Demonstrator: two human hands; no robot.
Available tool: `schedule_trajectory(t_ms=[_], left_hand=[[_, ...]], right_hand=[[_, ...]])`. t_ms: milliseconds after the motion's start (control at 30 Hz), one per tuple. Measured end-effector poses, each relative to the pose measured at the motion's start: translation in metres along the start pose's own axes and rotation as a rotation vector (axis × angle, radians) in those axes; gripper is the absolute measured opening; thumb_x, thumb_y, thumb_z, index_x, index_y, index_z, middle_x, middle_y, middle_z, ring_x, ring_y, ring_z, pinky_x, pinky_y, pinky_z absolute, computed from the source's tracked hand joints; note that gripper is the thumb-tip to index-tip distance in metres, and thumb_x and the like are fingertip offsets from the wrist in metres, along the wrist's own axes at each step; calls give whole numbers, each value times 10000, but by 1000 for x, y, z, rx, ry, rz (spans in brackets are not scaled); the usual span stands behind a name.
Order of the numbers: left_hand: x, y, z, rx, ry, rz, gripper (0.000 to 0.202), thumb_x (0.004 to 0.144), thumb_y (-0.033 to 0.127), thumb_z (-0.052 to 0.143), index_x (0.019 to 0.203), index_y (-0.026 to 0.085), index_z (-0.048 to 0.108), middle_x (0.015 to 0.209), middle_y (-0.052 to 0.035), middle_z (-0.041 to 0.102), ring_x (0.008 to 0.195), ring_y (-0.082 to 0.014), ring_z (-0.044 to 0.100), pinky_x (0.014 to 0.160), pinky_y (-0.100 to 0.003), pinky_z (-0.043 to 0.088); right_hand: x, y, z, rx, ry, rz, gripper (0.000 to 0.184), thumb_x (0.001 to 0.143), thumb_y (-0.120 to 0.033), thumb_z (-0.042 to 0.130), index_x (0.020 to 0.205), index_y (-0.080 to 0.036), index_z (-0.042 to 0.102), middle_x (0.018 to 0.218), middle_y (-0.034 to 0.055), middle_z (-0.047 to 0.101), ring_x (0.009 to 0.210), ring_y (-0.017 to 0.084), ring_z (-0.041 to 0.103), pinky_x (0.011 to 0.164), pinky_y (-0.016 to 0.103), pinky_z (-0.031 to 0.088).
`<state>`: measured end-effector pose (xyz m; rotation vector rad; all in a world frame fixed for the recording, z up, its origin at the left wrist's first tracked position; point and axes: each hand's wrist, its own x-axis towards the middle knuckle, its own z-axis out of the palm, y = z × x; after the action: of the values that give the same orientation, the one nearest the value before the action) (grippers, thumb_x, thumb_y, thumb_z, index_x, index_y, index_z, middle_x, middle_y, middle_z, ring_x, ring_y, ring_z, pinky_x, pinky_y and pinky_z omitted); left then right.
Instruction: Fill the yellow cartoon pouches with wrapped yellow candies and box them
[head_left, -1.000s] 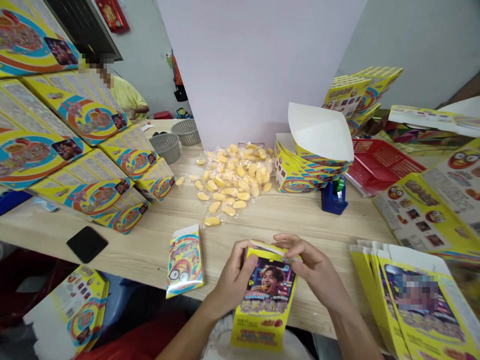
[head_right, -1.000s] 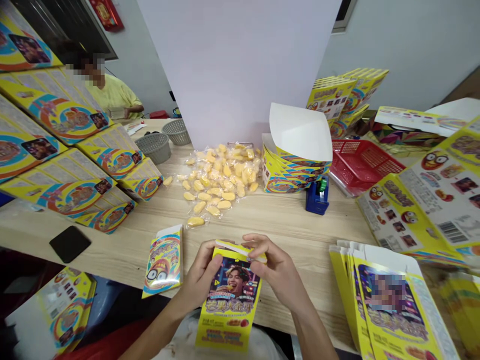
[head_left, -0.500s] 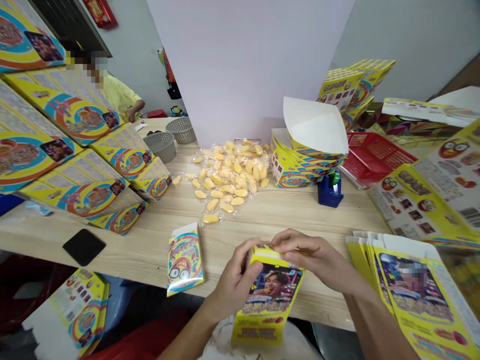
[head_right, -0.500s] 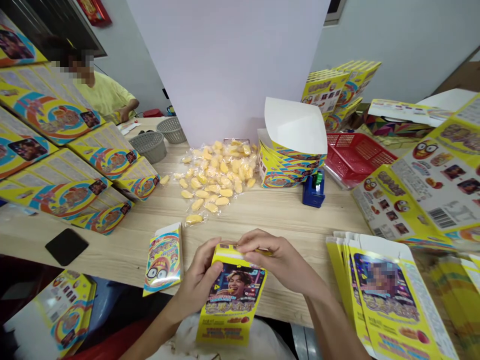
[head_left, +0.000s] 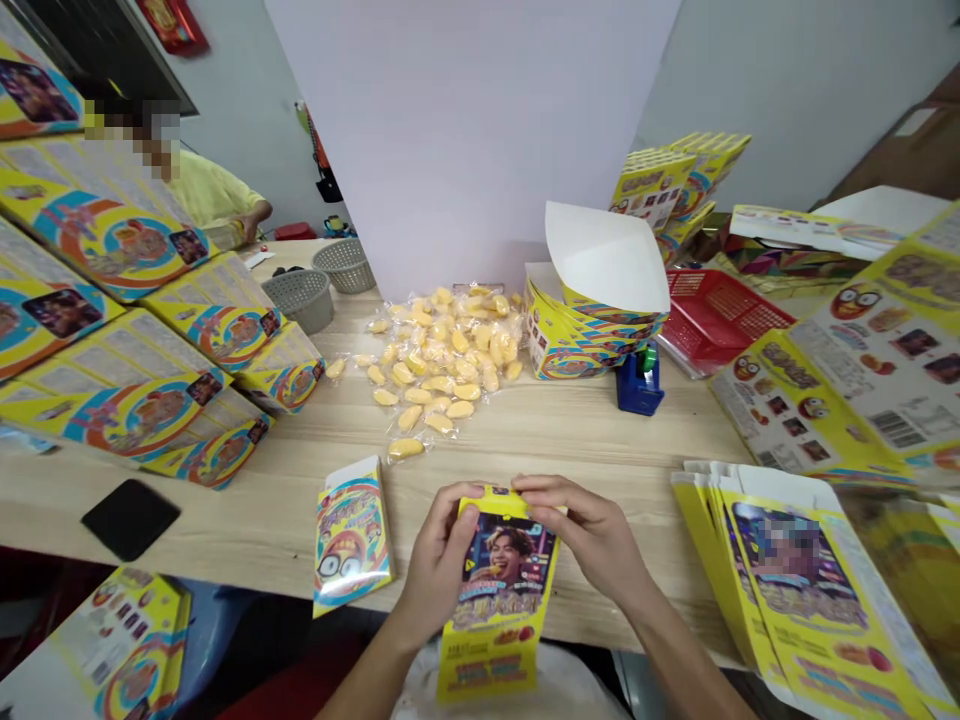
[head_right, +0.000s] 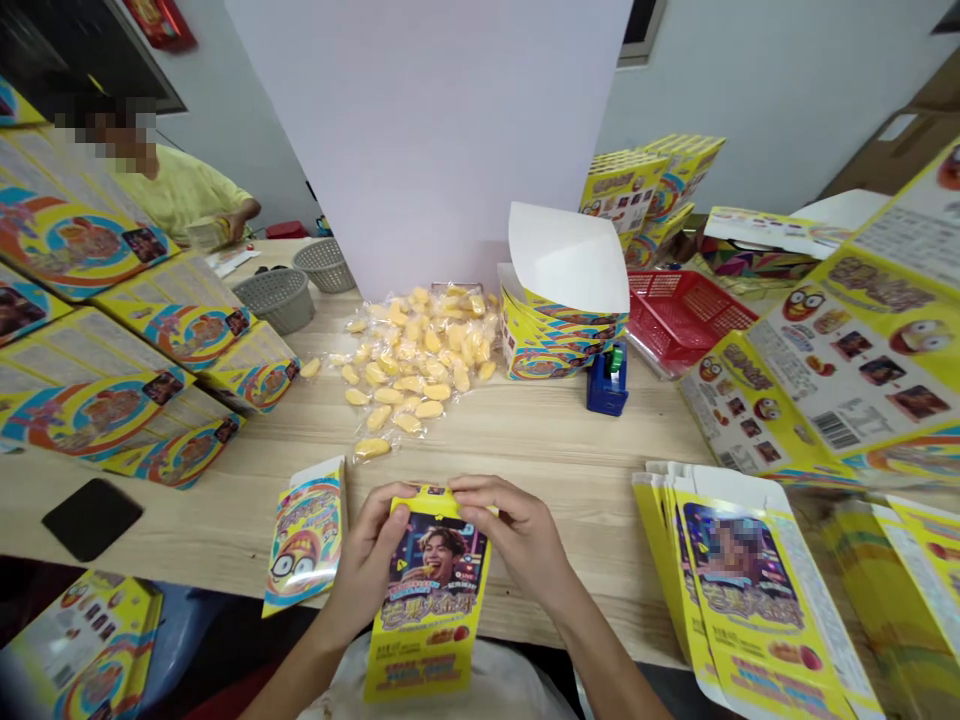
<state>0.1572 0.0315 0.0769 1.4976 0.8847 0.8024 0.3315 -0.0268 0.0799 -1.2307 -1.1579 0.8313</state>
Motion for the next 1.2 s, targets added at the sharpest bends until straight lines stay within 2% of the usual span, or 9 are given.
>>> schedule_trajectory(t_ms=[167, 300, 367, 467, 567, 667, 767, 1033, 1200], left_hand=[[2, -8, -2, -17, 97, -71, 237, 862, 424, 465, 949, 212, 527, 971, -22, 606, 925, -164, 573, 809, -254, 463], [6, -5, -6, 15, 31, -62, 244, 852, 432, 478, 951, 220, 548, 1006, -26, 607, 967, -170, 563, 835, -256, 456], [11, 0, -10, 22, 9, -55, 252, 851, 443, 473, 956, 227, 548, 1001, -26, 606, 934, -166, 575, 805, -255, 470], [18, 5, -19, 29, 55, -30, 286, 820, 490, 499, 910, 223, 550, 939, -19, 608, 865, -162, 587, 750, -249, 482], [20, 4, -29, 24, 77, -53, 308, 792, 513, 528, 878, 218, 548, 914, -16, 610, 854, -166, 584, 746, -251, 480], [19, -2, -36, -4, 97, -116, 311, 785, 519, 533, 881, 224, 541, 909, -5, 610, 827, -159, 580, 716, -243, 482], [17, -7, -42, -52, 121, -168, 323, 757, 517, 572, 889, 225, 535, 885, 8, 602, 765, -145, 574, 662, -229, 482], [21, -3, -48, -124, 206, -283, 386, 672, 522, 651, 877, 220, 528, 804, 22, 597, 698, -151, 564, 599, -225, 465], [30, 13, -39, -48, 141, -174, 309, 755, 509, 564, 873, 226, 536, 818, 16, 587, 719, -147, 555, 620, -222, 454]], right_hand=[[5, 6, 1, 70, -141, 28, 188, 740, -330, 676, 918, -277, 707, 1102, 63, 664, 1029, 195, 608, 873, 369, 487], [4, 20, -6, 122, -168, 80, 205, 783, -373, 620, 951, -285, 698, 1156, 56, 642, 1071, 204, 586, 882, 390, 478], [16, 30, -33, 30, -17, 160, 277, 765, -428, 618, 968, -256, 697, 1129, 70, 656, 1062, 226, 589, 903, 407, 454], [50, 49, -100, -133, 608, 296, 369, 779, -433, 578, 1015, -163, 666, 932, 69, 697, 904, 207, 642, 830, 354, 466], [84, 71, -166, -102, 743, 390, 348, 870, -382, 464, 998, -99, 622, 835, 53, 652, 749, 166, 641, 660, 303, 498], [103, 90, -198, -15, 723, 516, 208, 887, -301, 497, 987, -142, 587, 914, 34, 618, 731, 123, 605, 623, 281, 516], [104, 106, -199, 54, 746, 579, 230, 893, -298, 484, 1042, -144, 569, 1006, 49, 597, 814, 145, 602, 680, 316, 520], [91, 143, -153, 62, 998, 552, 316, 865, -315, 532, 1141, -162, 524, 1151, 77, 553, 961, 201, 574, 792, 407, 496], [80, 128, -132, 96, 793, 545, 267, 873, -321, 520, 1075, -150, 548, 1023, 53, 595, 821, 153, 598, 698, 341, 514]])
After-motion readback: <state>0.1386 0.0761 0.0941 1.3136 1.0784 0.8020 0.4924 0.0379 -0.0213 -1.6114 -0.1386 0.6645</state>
